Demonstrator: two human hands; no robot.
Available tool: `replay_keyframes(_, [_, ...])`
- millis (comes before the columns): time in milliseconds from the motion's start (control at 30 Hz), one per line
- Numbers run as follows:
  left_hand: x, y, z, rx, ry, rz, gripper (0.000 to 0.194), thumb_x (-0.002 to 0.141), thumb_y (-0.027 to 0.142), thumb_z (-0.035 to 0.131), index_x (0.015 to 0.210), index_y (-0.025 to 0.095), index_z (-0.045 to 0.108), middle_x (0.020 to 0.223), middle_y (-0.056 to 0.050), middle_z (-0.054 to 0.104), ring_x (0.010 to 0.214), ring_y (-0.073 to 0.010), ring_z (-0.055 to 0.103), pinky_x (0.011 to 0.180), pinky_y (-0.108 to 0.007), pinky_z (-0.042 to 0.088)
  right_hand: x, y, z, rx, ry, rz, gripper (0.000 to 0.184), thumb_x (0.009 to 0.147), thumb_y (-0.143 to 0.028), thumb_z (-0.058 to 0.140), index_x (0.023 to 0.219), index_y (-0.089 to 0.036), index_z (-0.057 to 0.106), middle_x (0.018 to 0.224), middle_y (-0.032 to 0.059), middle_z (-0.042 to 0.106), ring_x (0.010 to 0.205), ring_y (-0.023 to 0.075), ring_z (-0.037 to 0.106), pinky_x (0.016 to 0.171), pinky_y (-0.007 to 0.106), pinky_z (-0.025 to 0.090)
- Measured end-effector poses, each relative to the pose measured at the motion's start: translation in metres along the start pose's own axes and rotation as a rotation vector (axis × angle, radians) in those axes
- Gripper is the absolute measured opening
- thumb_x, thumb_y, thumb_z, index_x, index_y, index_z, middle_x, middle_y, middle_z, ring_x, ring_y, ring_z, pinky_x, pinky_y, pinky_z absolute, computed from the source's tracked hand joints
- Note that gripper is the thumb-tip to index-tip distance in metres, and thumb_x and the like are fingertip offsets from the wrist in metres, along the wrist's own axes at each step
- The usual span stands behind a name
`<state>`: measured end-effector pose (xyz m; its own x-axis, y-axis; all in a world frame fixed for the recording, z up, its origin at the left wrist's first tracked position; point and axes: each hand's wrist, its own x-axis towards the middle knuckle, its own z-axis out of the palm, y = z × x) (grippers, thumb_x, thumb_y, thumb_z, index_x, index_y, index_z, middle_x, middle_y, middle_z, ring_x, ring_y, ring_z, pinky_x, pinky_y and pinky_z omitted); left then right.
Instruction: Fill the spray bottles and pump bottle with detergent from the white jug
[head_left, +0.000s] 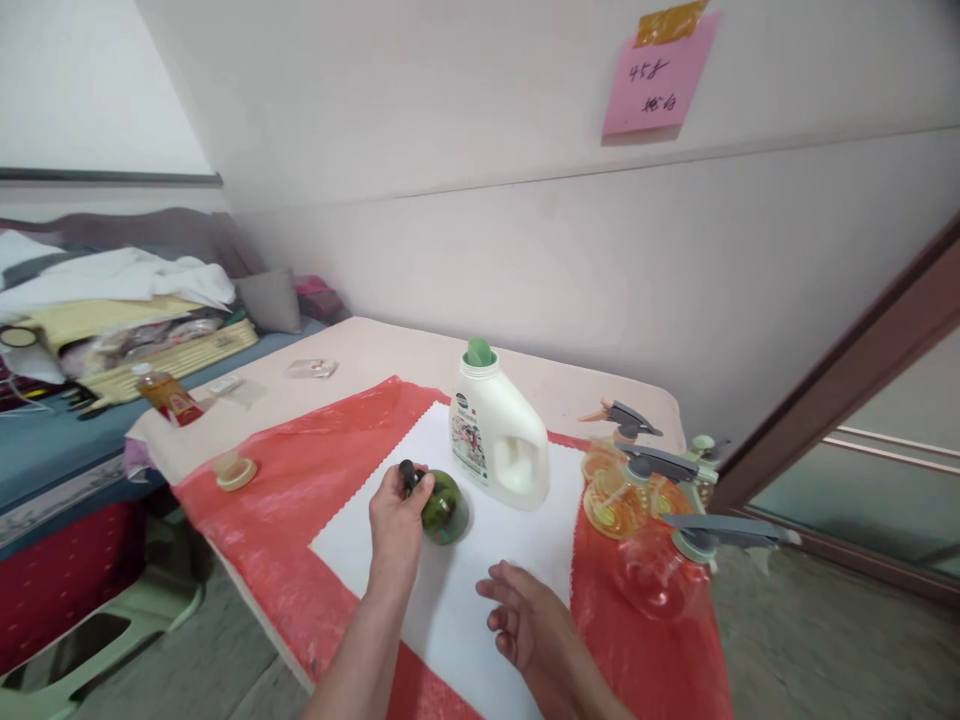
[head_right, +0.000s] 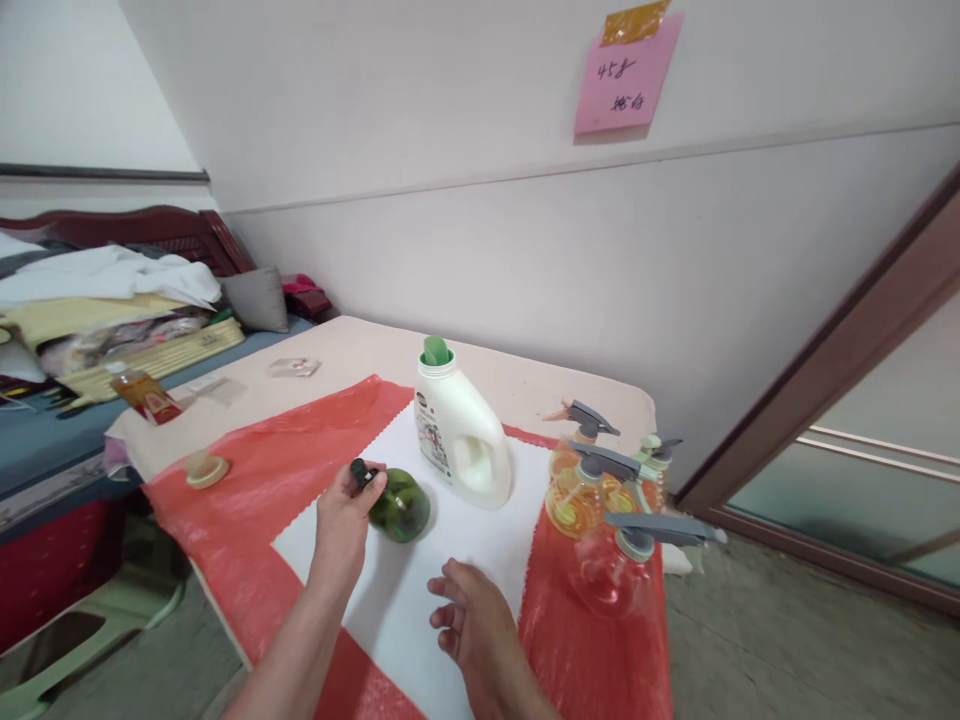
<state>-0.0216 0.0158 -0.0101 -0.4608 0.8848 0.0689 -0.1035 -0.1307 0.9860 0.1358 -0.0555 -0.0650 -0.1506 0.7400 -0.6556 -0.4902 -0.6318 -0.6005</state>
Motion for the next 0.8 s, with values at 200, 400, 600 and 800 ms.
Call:
replay_keyframes(200, [-0.029,0.003,0.035,-0.013,-0.195,-0.016,0.018,0.069,0.029,0.073,0.081,0.018,0.065,0.08,-0.001,0.066,0.075,-0.0141,0.057,0.071,-0.025,0.045,0.001,0.012,0.003,-0.029,-0.092,-0.006,0.029,0.061,-0.031,0.069,0.084,-0.019,0.055,0.074,0.0013,0.067,0.046,0.0082,0.054,0.042,0.019,0.029])
replay_keyframes(400, [-0.069,-0.013,0.075,-0.071,-0.407,-0.055,0.016,0.07,0.024,0.071,0.085,0.018,0.066,0.085,-0.002,0.068,0.084,-0.0166,0.061,0.08,-0.028,0.045,0.002,0.029,0.008,0.002,-0.151,-0.022,0.018,0.059,-0.031,0.068,0.072,-0.02,0.061,0.054,-0.0008,0.058,0.043,0.0099,0.047,0.041,0.022,0.026])
replay_keyframes(600, [-0.079,-0.017,0.082,0.023,-0.45,-0.031,0.016,0.073,0.022,0.068,0.089,0.02,0.067,0.093,-0.003,0.07,0.093,-0.0189,0.063,0.085,-0.03,0.045,0.01,0.011,-0.007,0.12,-0.073,-0.141,0.023,0.059,-0.034,0.071,0.077,-0.023,0.061,0.057,-0.0038,0.055,0.049,0.0108,0.047,0.047,0.025,0.035])
replay_keyframes(800, [-0.077,-0.009,0.081,0.118,-0.551,-0.017,0.017,0.077,0.026,0.064,0.092,0.02,0.067,0.099,-0.005,0.071,0.089,-0.0194,0.065,0.08,-0.029,0.048,0.01,-0.002,-0.016,0.192,-0.037,-0.206,0.035,0.062,-0.033,0.073,0.094,-0.025,0.063,0.066,-0.0025,0.061,0.053,0.0125,0.054,0.046,0.024,0.036])
